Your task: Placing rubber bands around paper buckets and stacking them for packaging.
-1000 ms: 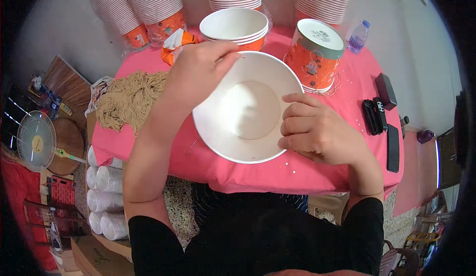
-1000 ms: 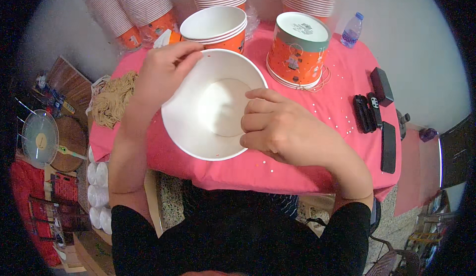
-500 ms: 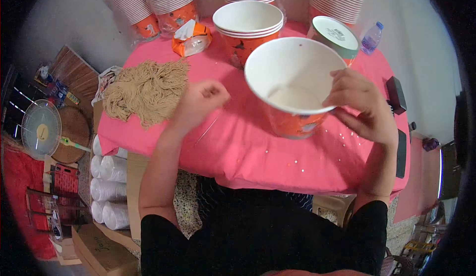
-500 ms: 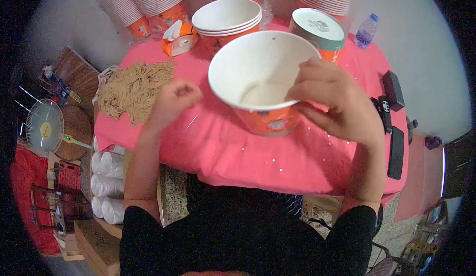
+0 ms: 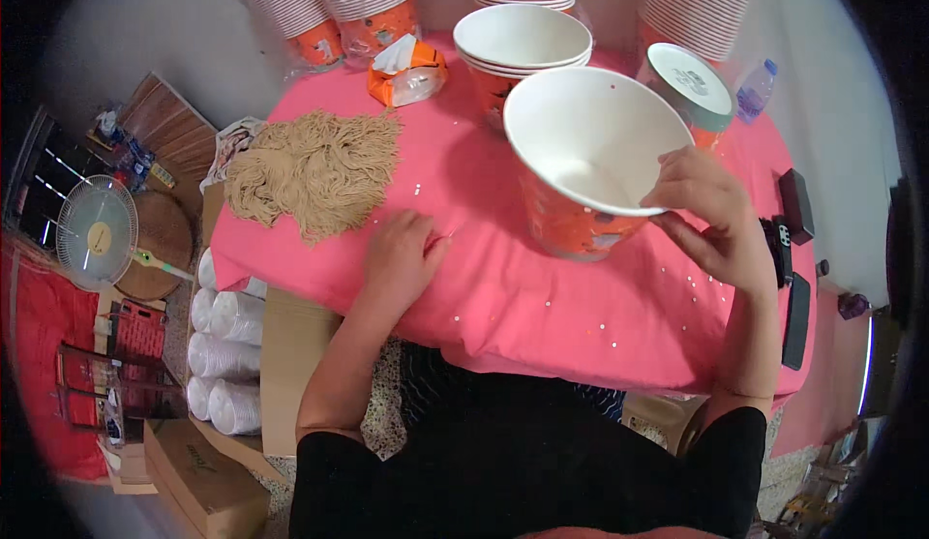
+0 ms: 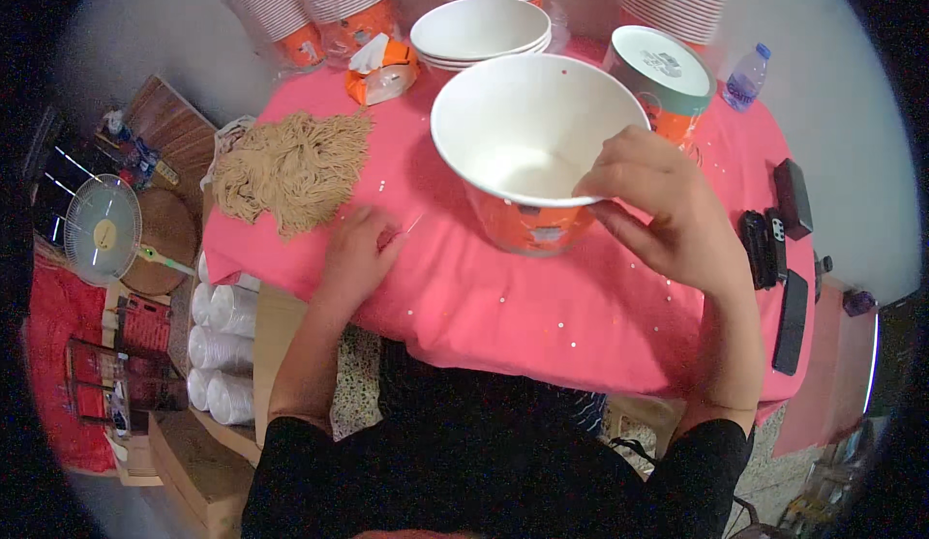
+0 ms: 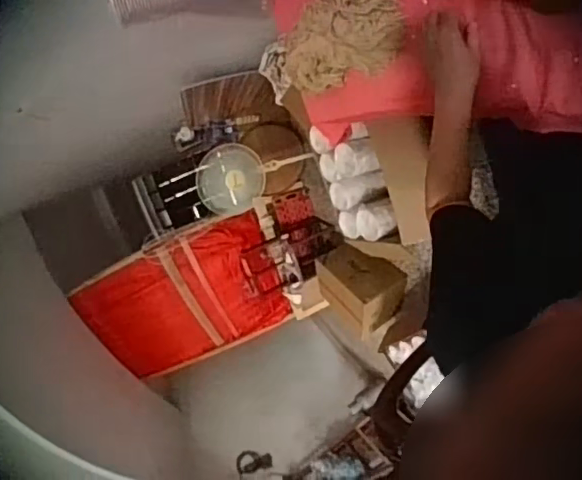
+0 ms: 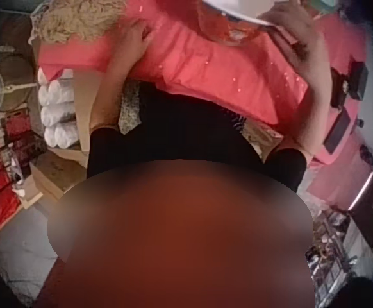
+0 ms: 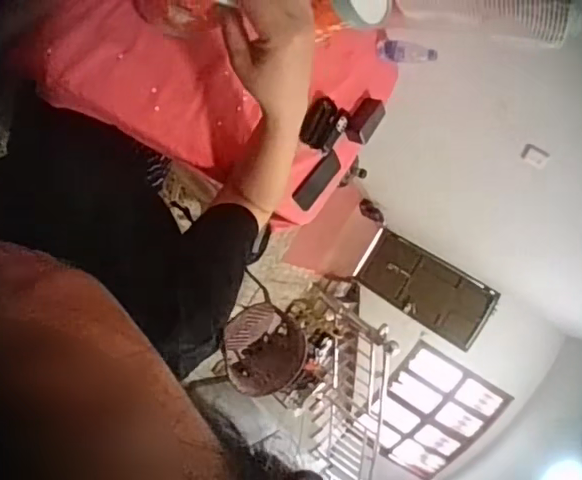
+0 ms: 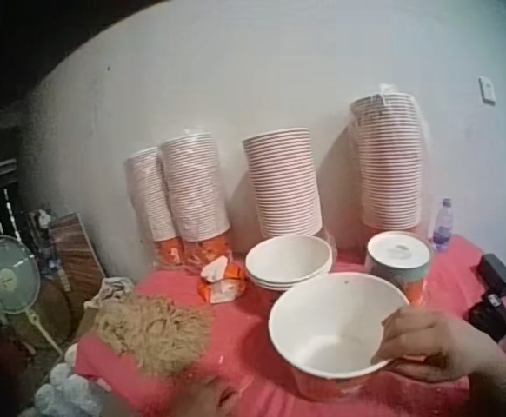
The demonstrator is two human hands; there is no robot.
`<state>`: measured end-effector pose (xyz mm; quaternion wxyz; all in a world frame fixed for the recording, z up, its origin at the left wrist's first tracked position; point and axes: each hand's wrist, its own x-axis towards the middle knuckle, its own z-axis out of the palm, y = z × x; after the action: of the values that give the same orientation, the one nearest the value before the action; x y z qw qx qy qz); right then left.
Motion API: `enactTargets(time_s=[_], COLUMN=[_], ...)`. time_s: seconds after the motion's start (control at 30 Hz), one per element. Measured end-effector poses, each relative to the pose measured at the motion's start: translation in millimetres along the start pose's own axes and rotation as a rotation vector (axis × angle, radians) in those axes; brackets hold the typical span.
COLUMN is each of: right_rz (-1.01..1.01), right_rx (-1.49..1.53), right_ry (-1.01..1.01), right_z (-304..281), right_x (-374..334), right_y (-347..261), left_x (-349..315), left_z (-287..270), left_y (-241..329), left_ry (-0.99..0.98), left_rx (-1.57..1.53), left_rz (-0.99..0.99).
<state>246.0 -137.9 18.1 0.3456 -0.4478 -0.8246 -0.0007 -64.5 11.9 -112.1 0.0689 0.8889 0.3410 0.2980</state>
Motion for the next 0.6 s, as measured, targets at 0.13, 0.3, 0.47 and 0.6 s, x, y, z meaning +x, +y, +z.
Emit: enactTargets(time_s=[0.13, 0.3, 0.47, 0.6], right_rz=[-0.030, -0.057, -0.121, -0.307], right_rx=[-0.039, -0.112, -0.235, -0.256], right_ry=[-0.037, -0.018, 0.034, 0.044], right_z=[16.0, 39.0, 39.0, 61.5], right_x=[2.3, 4.4, 10.6, 0.4], right_y=[0.7, -1.9, -26.5, -52.7], left_x=[-0.6, -6.4, -17.2, -23.7], left_z=[2.6, -15.3, -50.0, -48.4], left_y=[-8.1, -1.7, 32.0, 67.4], left_ry=[-0.084, -0.158, -0.461, -0.483], left_rx=[0.010, 0.060, -0.299, -0.688], left_rz=[-0.070, -0.132, -0.309, -0.118])
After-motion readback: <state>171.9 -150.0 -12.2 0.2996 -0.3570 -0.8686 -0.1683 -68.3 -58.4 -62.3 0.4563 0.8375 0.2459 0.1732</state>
